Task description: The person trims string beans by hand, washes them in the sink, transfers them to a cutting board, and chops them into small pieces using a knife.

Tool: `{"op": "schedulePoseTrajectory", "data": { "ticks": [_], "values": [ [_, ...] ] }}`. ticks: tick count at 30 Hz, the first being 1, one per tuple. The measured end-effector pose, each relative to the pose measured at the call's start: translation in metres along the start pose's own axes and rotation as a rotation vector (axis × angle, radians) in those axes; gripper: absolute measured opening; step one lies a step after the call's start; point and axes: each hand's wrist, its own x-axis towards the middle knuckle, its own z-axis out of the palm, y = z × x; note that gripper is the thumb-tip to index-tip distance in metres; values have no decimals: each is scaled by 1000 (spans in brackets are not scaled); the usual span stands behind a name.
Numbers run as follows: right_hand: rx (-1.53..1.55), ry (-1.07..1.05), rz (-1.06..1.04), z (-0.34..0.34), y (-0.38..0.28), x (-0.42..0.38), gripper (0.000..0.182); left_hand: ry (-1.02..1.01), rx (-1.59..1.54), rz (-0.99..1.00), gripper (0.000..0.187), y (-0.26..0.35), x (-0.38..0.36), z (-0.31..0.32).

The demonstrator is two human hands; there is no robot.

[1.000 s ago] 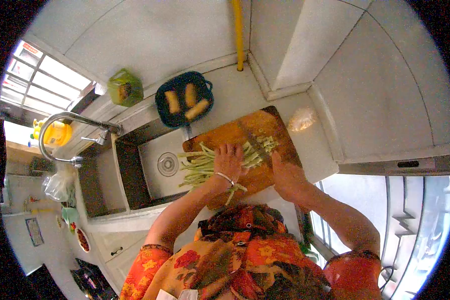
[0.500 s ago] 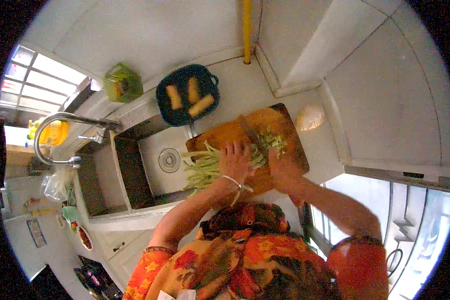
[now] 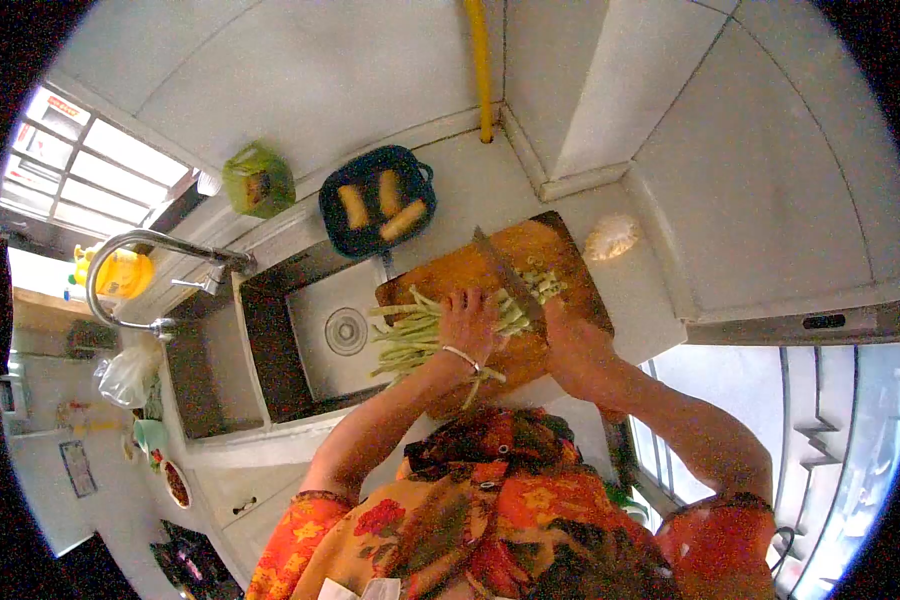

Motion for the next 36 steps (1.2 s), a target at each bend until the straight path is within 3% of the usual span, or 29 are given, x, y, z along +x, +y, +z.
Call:
{"op": "schedulePoseTrajectory", "data": {
  "ticks": [3, 6, 12, 14, 18, 20, 23, 30, 32, 36],
  "values": [
    [-35, -79, -47, 2, 9, 2, 27, 36, 62, 7, 67, -1, -1, -5],
    [-26, -221, 17, 4, 17, 17, 28, -92, 48, -17, 65, -2, 2, -5],
    [60, -357, 61, 10, 14, 37, 31, 8, -20, -13, 63, -3, 3, 1],
    [43, -127, -25, 58, 37, 50, 34, 16, -3, 13, 65, -4, 3, 1],
    [-119, 85, 23, 83, 33, 45, 36, 30, -8, 15, 66, -1, -4, 4],
    [38, -25, 83, 67, 25, 46, 38, 26, 23, 23, 67, -2, 2, -2],
    [64, 6, 79, 62, 23, 42, 35, -106, 55, 12, 76, -1, 2, 2],
    [43, -44, 100, 13, -1, 7, 28, -142, 57, -4, 80, 0, 2, 12],
    [27, -95, 64, 12, 3, 3, 33, -34, 76, 3, 65, -2, 0, 11],
    [38, -152, 34, 10, 8, 10, 40, 77, 122, 64, 62, -4, -1, 10]
  ]
}}
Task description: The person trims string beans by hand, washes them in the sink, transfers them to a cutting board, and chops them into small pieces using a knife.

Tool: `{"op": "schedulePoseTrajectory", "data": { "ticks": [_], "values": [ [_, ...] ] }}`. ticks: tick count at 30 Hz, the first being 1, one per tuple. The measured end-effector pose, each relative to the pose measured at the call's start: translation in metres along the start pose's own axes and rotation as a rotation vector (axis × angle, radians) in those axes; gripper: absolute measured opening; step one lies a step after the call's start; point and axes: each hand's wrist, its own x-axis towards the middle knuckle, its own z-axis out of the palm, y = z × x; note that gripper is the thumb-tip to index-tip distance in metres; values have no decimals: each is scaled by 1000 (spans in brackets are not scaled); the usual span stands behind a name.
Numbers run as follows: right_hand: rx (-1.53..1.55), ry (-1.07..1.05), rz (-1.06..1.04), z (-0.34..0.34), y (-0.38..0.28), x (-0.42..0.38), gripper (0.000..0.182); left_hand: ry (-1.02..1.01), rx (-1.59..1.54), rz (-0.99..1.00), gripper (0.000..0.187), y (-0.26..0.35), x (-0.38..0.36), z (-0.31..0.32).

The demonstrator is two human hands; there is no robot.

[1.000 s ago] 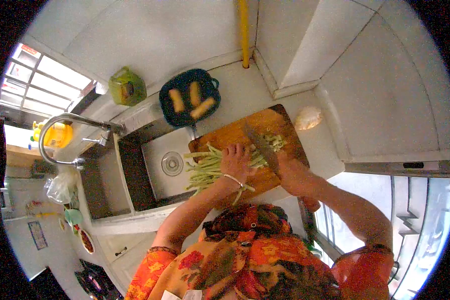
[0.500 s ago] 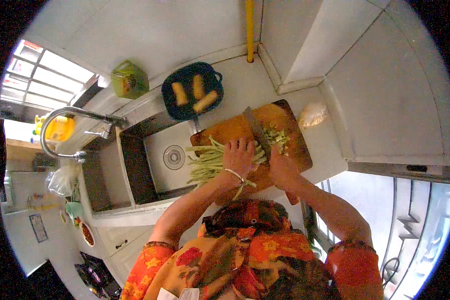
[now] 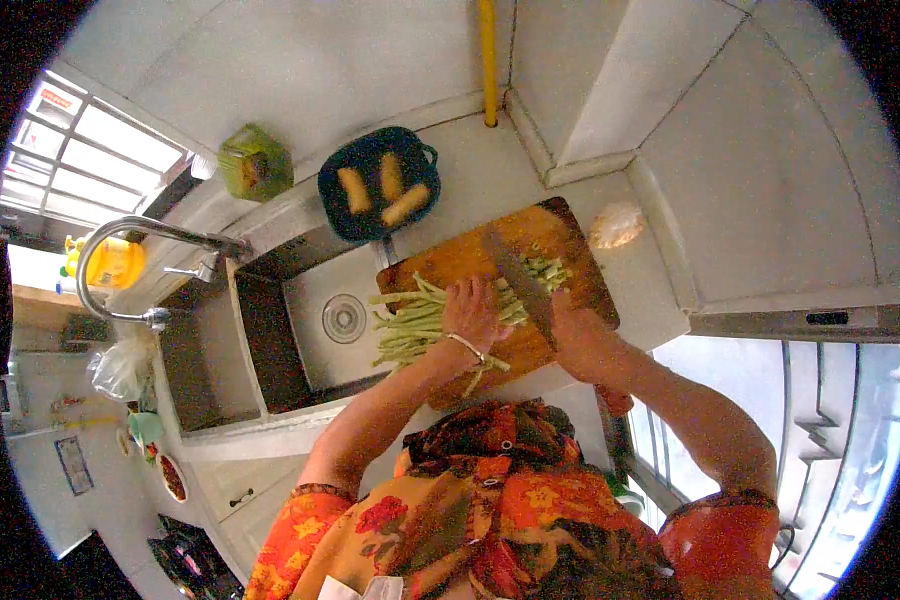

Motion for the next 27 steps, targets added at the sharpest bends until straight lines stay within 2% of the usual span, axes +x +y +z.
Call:
{"op": "schedulePoseTrajectory", "data": {
  "ticks": [2, 3, 6, 8, 9, 11, 15, 17, 18, 20, 21, 24, 26, 27],
  "values": [
    [-2, -120, 14, -8, 2, 6, 47, -310, -108, -7, 75, -1, 6, -15],
    [0, -130, 17, -8, 3, 11, 47, -319, -114, -8, 75, -1, 6, -13],
    [20, -183, 24, -2, 4, 26, 46, -239, -96, -34, 73, 0, 6, -5],
    [-64, -76, 21, 19, 3, 36, 44, -95, -91, -34, 61, 0, 5, -1],
    [-62, -83, 23, 28, 1, 37, 44, -101, -94, -34, 61, 1, 3, 0],
    [-115, 70, 24, 39, -4, 46, 40, -76, -70, -36, 62, 0, 5, 3],
    [-1, 96, 118, 42, 3, 48, 39, -82, -119, -19, 68, -1, 7, 1],
    [19, 103, 124, 45, 3, 45, 40, -115, -62, 13, 83, -2, 2, -3],
    [18, 109, 115, 44, 3, 42, 40, -109, -54, 8, 83, -2, 1, -10],
    [122, 172, 32, 41, 5, 38, 38, -187, -86, -7, 106, -3, 3, -22],
    [126, 180, 32, 41, 7, 37, 38, -184, -79, -2, 106, -6, 4, -29],
    [82, 155, 1, 36, 8, 37, 44, -377, -122, 73, 123, -15, 1, -49],
    [76, 81, 33, 24, 0, 33, 48, -342, -43, 57, 137, -20, -5, -58],
    [79, 83, 34, 24, 0, 32, 48, -342, -41, 60, 137, -20, -8, -59]
  ]
}}
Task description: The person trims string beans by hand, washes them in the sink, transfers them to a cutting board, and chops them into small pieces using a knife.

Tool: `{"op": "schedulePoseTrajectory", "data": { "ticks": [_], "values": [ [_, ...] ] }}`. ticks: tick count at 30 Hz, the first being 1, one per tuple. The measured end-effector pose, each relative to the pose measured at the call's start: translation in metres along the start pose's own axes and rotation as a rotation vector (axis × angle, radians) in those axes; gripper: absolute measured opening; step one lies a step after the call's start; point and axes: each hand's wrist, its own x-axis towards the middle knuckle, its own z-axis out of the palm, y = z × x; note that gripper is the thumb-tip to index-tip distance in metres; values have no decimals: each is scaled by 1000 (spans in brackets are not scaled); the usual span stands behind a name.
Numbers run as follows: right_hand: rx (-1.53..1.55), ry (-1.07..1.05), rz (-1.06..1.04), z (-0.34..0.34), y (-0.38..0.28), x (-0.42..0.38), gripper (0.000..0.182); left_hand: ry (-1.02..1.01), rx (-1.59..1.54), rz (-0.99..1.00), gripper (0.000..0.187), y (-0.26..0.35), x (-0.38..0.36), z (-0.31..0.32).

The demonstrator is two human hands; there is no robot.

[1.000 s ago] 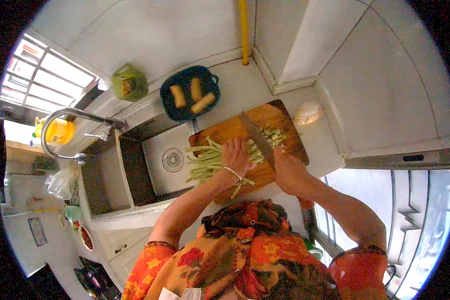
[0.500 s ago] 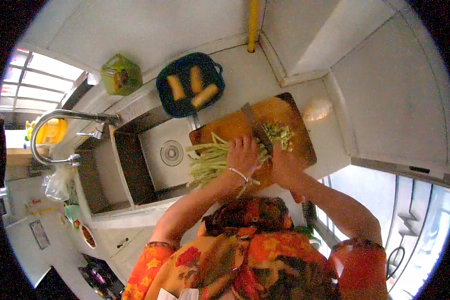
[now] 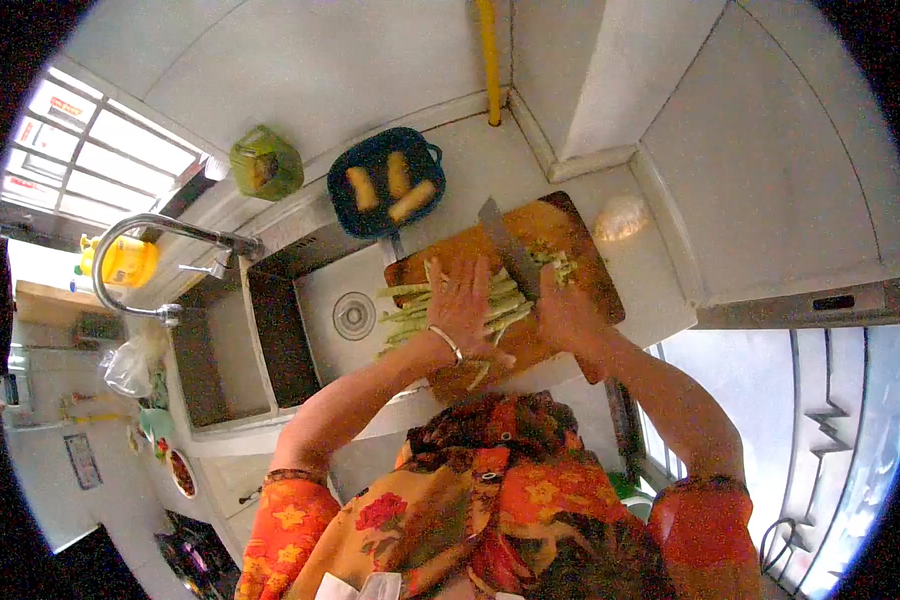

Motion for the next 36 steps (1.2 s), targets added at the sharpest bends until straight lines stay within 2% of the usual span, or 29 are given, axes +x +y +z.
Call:
{"op": "schedulePoseTrajectory", "data": {
  "ticks": [2, 6, 9, 12, 14, 17, 21, 23, 26, 30, 33, 35, 36],
  "values": [
    [-72, 84, -50, -1, 2, -2, 49, 53, -5, 9, 139, 2, -8, 3],
    [-71, 156, -116, 1, 6, 1, 45, 11, 109, -40, 134, 14, -11, 11],
    [-36, 38, -43, -7, 2, -1, 45, 14, 90, -36, 130, 11, -7, 24],
    [-190, -39, -126, -9, 6, -7, 44, 41, 31, -35, 119, 6, -2, 36],
    [-15, 51, -13, -27, -13, -33, 39, 158, 13, -23, 110, 5, 0, 46],
    [-62, 27, 29, -31, -13, -48, 34, 153, 40, 0, 101, 5, 3, 51],
    [-81, -27, 49, -27, -19, -58, 33, 166, 27, -22, 96, 5, 4, 49],
    [-84, -62, -22, -23, -17, -57, 30, 230, 52, -19, 78, 5, 3, 50],
    [-143, -98, -13, -15, -8, -46, 31, 247, 102, -49, 71, 7, 7, 54],
    [-117, -125, 27, -20, -5, -34, 36, 183, 88, -9, 66, 6, 3, 45],
    [-177, -186, -133, -28, -6, -27, 37, 115, 80, -12, 64, 6, 4, 42],
    [-47, -235, 28, -32, -11, -20, 37, 94, 108, 24, 61, 5, 4, 41],
    [-46, -246, 30, -27, -8, -16, 37, 85, 102, 23, 61, 5, 5, 45]
  ]
}}
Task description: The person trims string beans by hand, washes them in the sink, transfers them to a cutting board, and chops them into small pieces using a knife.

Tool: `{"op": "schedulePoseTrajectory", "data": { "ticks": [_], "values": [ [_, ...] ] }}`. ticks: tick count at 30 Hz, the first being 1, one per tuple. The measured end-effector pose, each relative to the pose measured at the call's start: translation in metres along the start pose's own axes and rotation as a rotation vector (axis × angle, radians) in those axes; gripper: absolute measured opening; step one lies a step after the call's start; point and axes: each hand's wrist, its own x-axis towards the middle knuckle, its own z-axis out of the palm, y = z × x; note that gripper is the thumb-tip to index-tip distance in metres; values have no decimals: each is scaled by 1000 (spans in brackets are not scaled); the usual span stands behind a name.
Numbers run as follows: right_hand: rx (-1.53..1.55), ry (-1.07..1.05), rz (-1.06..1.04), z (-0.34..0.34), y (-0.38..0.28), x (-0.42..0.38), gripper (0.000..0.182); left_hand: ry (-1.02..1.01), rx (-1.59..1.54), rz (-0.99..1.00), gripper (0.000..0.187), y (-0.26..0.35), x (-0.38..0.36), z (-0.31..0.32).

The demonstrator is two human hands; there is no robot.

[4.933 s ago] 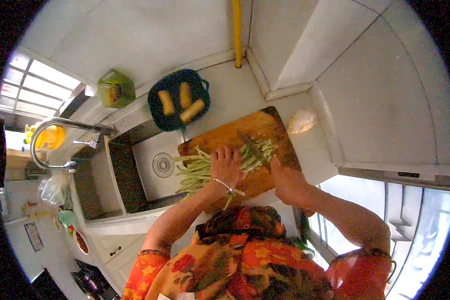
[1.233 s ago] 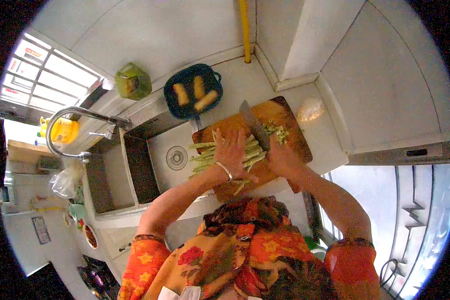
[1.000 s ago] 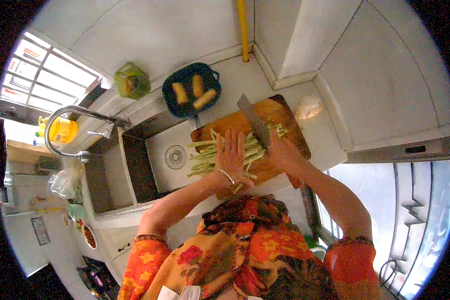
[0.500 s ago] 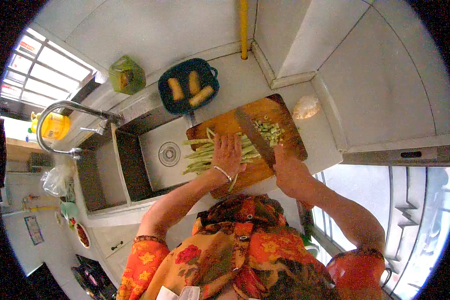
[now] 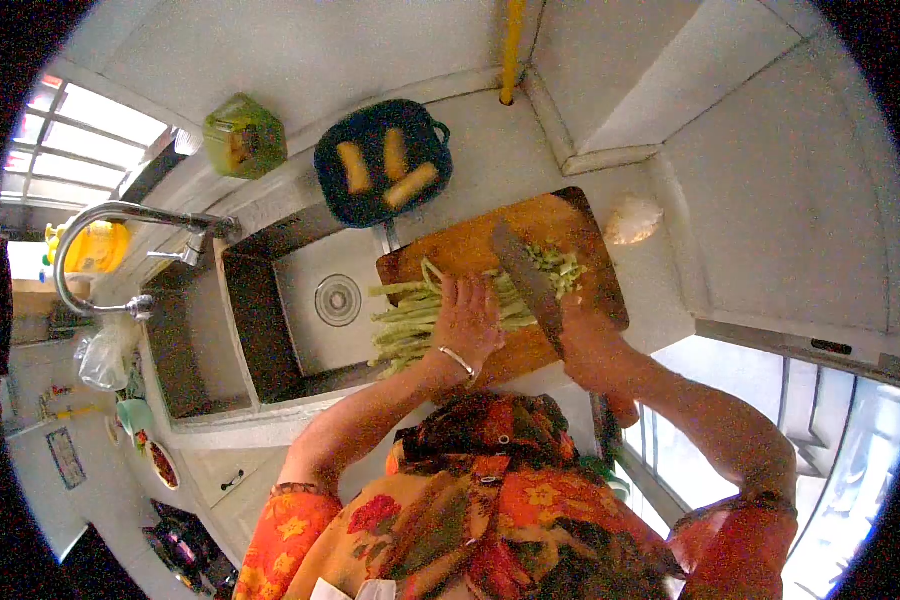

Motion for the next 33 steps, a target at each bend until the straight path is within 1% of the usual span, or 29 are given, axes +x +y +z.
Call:
{"op": "schedulePoseTrajectory", "data": {
  "ticks": [2, 3, 5, 6, 8, 9, 10, 12, 14, 15, 17, 21, 23, 24, 26, 27, 29, 33],
  "values": [
    [-24, 12, -98, 13, 8, 9, 36, 72, -7, -45, 59, 2, 3, 9],
    [-18, 2, -97, 17, 6, 10, 36, 61, -9, -43, 59, 0, 2, 7],
    [-27, 112, -81, 23, 3, 11, 33, 34, -32, -25, 58, -1, 4, 0],
    [-21, 105, -72, 28, 7, 13, 33, 26, -37, -17, 58, -1, 3, 0],
    [-73, 235, -168, 39, 16, 20, 31, 53, -35, 7, 58, -2, 2, -2],
    [-67, 241, -164, 34, 8, 24, 31, 54, -30, 15, 58, -1, 2, -2],
    [141, 116, 48, 24, -10, 32, 30, 77, -28, 7, 58, 0, 1, -2],
    [339, 8, 223, 11, -23, 38, 29, 125, 0, -22, 58, -4, 6, -3],
    [-106, 57, 67, 16, -25, 29, 30, 115, -23, -47, 60, 3, -1, 2],
    [-102, 64, 65, 23, -21, 30, 30, 119, -16, -45, 60, 4, 0, 3],
    [-77, 202, 40, 39, -9, 39, 29, 119, -12, -54, 64, 3, 1, 5],
    [11, 284, 36, 46, 0, 37, 32, 225, 4, -31, 66, 3, -2, 5],
    [-7, 600, -93, 64, 17, 44, 51, 238, 15, -47, 63, 4, -3, 7],
    [-9, 607, -97, 61, 16, 42, 51, 245, 19, -48, 63, 4, -3, 8],
    [106, 474, 35, 56, 12, 36, 40, 271, 14, -41, 60, 5, -4, 13],
    [107, 474, 34, 50, 6, 29, 40, 270, 15, -41, 60, 5, -4, 16],
    [-7, 382, 10, 31, -9, 6, 36, 311, 1, -50, 58, 5, -3, 20],
    [-9, 356, 14, 26, -16, -26, 33, 302, -20, -48, 58, 6, 1, 25]
  ]
}}
